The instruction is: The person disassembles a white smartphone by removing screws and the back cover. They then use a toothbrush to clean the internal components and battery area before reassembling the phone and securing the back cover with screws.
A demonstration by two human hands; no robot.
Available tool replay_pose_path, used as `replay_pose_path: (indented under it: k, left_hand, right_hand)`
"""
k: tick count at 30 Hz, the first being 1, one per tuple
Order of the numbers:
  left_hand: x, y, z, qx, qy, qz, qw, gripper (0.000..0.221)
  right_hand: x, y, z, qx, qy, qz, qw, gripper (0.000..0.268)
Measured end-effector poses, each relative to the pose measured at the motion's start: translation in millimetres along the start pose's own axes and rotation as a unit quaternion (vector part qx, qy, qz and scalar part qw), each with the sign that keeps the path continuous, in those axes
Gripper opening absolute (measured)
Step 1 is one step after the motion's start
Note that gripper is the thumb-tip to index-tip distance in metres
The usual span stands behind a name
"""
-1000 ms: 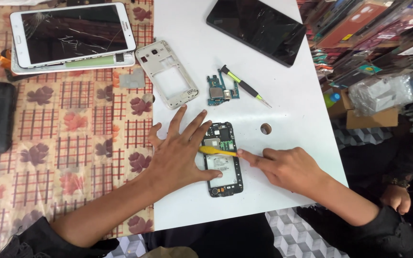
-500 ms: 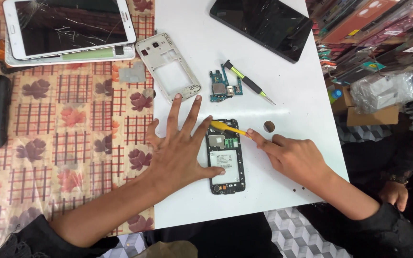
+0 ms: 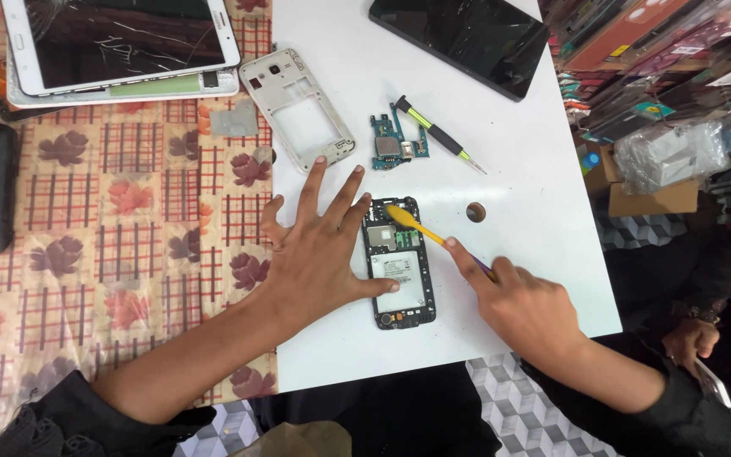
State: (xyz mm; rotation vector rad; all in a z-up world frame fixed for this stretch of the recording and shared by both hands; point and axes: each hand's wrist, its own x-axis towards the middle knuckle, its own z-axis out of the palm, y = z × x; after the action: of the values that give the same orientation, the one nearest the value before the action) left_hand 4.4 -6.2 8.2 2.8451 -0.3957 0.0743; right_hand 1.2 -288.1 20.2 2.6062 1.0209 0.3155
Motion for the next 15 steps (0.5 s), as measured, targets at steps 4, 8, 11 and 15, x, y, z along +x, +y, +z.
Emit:
replay_pose_path:
  k: [4,8,11,15]
  left_hand:
    - [1,0,-1,0.012,0.009,0.014,1.000,0.116]
    - [-1,0,-1,0.018,0.001,0.012,1.000,0.116]
    - [-2,0,0,0.018,0.009,0.007,1.000,0.116]
    - [-3,-2,2,0.029,0.021,0.021,0.999,0.115]
  right_hand:
    - [4,-1,-4,0.002,-0.023,0.026,0.999,0.074]
    - [13,0,3,0.046,-0.005,0.029,0.999,0.066]
    - [7,1,2,0.075,-0.020,0.028,0.997,0.063]
    - [0,9,-2,0.066,0.000,0.047,0.997,0.060]
